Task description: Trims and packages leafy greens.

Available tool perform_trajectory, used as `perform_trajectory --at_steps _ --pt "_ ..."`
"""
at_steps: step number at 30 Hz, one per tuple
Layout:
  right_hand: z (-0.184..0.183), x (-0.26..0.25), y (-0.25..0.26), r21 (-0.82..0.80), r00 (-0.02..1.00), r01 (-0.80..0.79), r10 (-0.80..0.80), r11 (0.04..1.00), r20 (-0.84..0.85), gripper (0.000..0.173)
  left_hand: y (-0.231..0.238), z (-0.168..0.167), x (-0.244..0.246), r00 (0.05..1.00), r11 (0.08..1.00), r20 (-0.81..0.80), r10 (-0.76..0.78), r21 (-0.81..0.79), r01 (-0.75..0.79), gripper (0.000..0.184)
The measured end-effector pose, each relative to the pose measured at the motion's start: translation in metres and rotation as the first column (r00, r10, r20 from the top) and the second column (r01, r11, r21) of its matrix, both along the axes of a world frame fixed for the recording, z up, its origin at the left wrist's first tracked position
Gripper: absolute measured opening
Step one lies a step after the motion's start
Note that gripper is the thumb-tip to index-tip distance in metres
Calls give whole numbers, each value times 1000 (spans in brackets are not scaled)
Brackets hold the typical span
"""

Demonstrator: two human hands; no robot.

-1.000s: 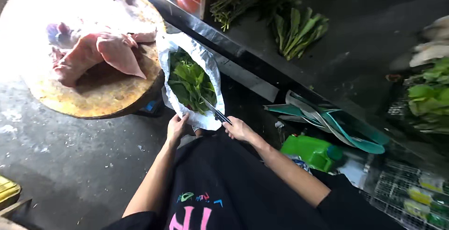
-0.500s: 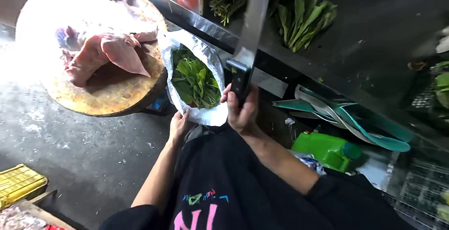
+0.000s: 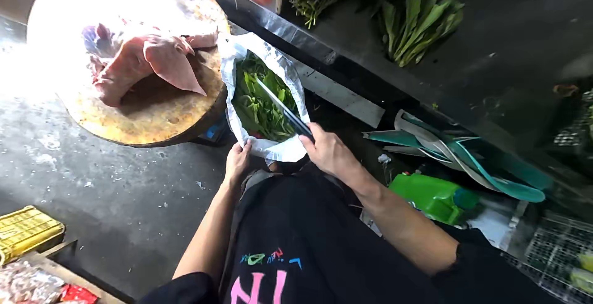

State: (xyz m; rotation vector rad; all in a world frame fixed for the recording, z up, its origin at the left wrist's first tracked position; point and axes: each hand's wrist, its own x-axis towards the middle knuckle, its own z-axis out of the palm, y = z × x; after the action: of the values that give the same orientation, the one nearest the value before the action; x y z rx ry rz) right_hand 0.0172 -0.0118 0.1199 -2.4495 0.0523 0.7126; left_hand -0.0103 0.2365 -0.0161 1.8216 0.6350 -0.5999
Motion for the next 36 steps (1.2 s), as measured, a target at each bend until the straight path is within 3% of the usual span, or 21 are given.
perform_trajectory --at_steps 2,3,5,6,7,8,9,11,17,19,21,23,24,25,26,27,28,29,30,33,36 --pt "6 2 4 62 955 23 -40 998 293 46 1 -2 -2 1000 1000 -2 -2 -13 2 39" --pt "-8 3 10 100 913 41 -78 994 400 47 -1 -3 -4 1000 1000 -5 5 -21 -5 39" --pt "-75 -1 25 140 864 106 -161 984 478 49 -2 -2 -8 1000 999 -16 15 -32 -16 39" --pt "-117 -10 30 95 907 151 -176 984 383 48 -2 -1 -10 1000 999 -24 13 -33 -14 39" --pt "-148 -14 32 18 977 169 -170 985 127 48 -2 1 -9 1000 1000 -24 6 -31 -7 38" --pt "-165 -13 30 -45 971 160 -165 986 -175 48 -2 4 -9 1000 1000 -19 -11 -25 10 38" --pt "-169 -11 27 -85 918 128 -150 988 -368 48 -2 9 -8 999 999 -13 -40 -6 40 37" --pt "-147 -12 20 -91 875 110 -140 990 -464 47 -1 13 -6 998 998 -8 -59 26 59 37" --pt "-60 -8 -1 -109 921 -14 -30 994 -388 43 4 2 -8 997 993 -19 79 -88 -81 38" --pt "-41 -7 2 -57 975 -43 29 997 -222 44 5 1 -6 997 992 -13 80 -98 -81 37" --pt "-44 -13 11 81 994 -39 30 996 106 46 7 -4 -5 996 991 -7 90 -100 -91 37" --pt "-73 -19 26 222 916 -70 -26 973 401 47 9 -7 -5 992 987 6 125 -99 -123 38" --pt "-97 -23 31 245 891 -91 -31 965 453 47 9 -6 -6 988 984 8 151 -94 -150 39" --pt "-122 -28 33 211 907 -99 1 973 421 47 10 -3 -5 985 981 12 175 -91 -173 41" --pt "-142 -31 31 115 967 -101 70 988 245 45 8 2 -5 983 980 22 181 -86 -178 41" --pt "-151 -28 28 5 990 -125 125 992 -58 44 7 8 -5 989 987 35 144 -77 -141 39" --pt "-156 -20 24 -64 942 -154 127 986 -310 45 6 12 -5 997 997 53 52 -54 -49 37" --pt "-154 -13 21 -101 896 -173 114 980 -430 46 6 14 -5 997 999 65 -35 -10 35 36" --pt "-146 -9 17 -113 886 -164 96 980 -453 46 5 14 -5 996 999 70 -50 15 49 36" --pt "-100 0 3 -113 909 -135 77 984 -409 46 4 9 -6 991 990 20 131 -63 -130 39" --pt "-45 16 -4 -87 939 -129 94 988 -331 43 7 9 -1 980 975 7 197 -103 -195 39"
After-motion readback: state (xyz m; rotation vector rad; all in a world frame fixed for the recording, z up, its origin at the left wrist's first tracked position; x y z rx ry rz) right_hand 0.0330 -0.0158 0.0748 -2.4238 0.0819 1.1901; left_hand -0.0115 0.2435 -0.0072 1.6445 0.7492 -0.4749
